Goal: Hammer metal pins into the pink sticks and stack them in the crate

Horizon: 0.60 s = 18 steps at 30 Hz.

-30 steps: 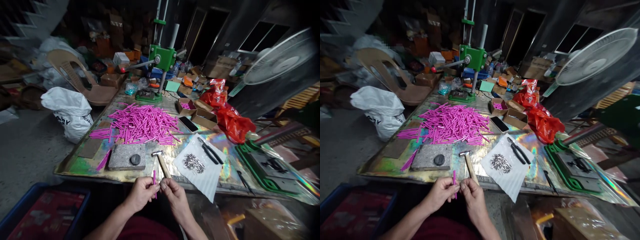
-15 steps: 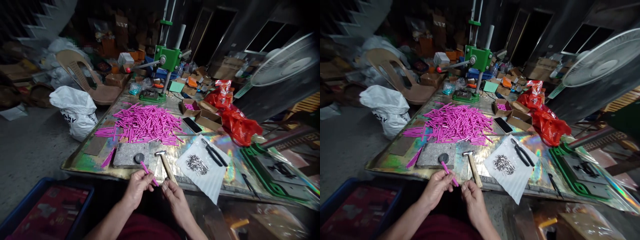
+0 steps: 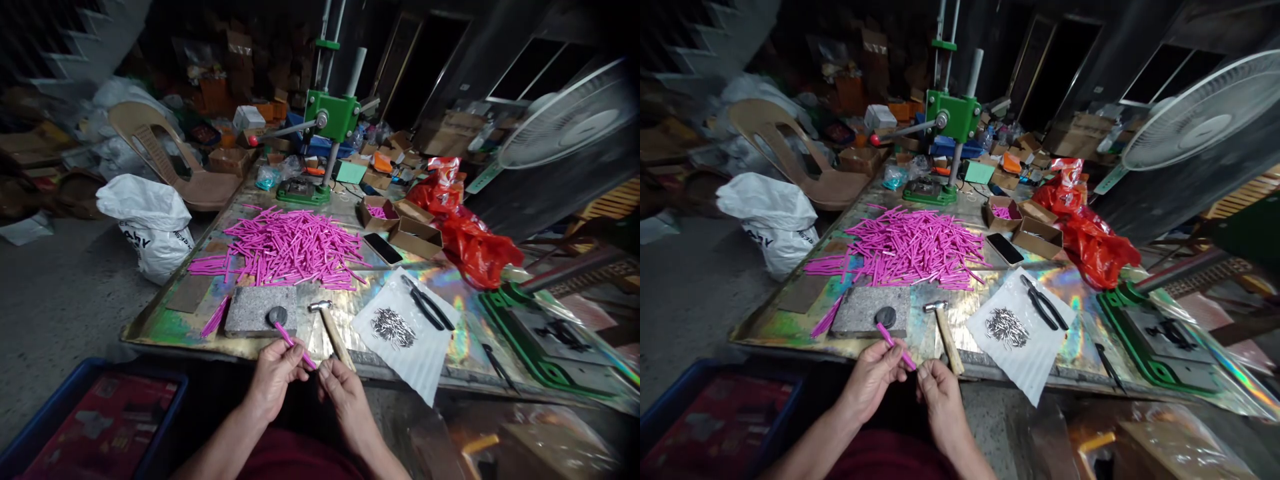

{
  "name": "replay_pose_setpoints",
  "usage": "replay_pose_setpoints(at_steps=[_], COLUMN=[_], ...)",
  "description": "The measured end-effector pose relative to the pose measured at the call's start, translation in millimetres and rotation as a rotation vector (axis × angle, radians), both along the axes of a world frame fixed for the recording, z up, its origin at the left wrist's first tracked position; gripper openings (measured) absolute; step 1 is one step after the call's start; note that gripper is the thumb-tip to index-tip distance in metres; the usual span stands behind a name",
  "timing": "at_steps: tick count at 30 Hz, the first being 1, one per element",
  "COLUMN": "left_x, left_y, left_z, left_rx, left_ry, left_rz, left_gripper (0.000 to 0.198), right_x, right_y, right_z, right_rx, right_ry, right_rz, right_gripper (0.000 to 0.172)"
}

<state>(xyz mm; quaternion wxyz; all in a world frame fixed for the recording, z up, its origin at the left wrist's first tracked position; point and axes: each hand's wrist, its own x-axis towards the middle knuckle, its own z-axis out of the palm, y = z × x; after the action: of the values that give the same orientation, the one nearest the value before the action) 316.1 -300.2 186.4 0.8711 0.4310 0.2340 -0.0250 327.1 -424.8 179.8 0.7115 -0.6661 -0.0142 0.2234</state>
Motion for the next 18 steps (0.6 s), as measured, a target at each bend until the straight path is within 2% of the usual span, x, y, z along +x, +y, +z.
replay_pose_setpoints(at_steps=[7,14,18], left_x=[-1,-3,-2], left_y=[-5,-7,-3], left_z=[-3.8,-9.9,-8.8], left_rx=[0.041,0.296,0.338], left_ry=[-0.020,-0.171,-0.151], left_rz=[-0.003,-0.021,-0.010], left_gripper=[0.029,0.023,0.023], right_x=[-2,-1,2], right_y=[1,2,4], right_z=[-6.3,-15.9,-15.9], right_rx=[0.036,0.148,0.167], right_ry=[0.007,0.011,0.031], right_rz=[-0.024,-0.035,-0.026], right_gripper=[0.037,0.034,0.034])
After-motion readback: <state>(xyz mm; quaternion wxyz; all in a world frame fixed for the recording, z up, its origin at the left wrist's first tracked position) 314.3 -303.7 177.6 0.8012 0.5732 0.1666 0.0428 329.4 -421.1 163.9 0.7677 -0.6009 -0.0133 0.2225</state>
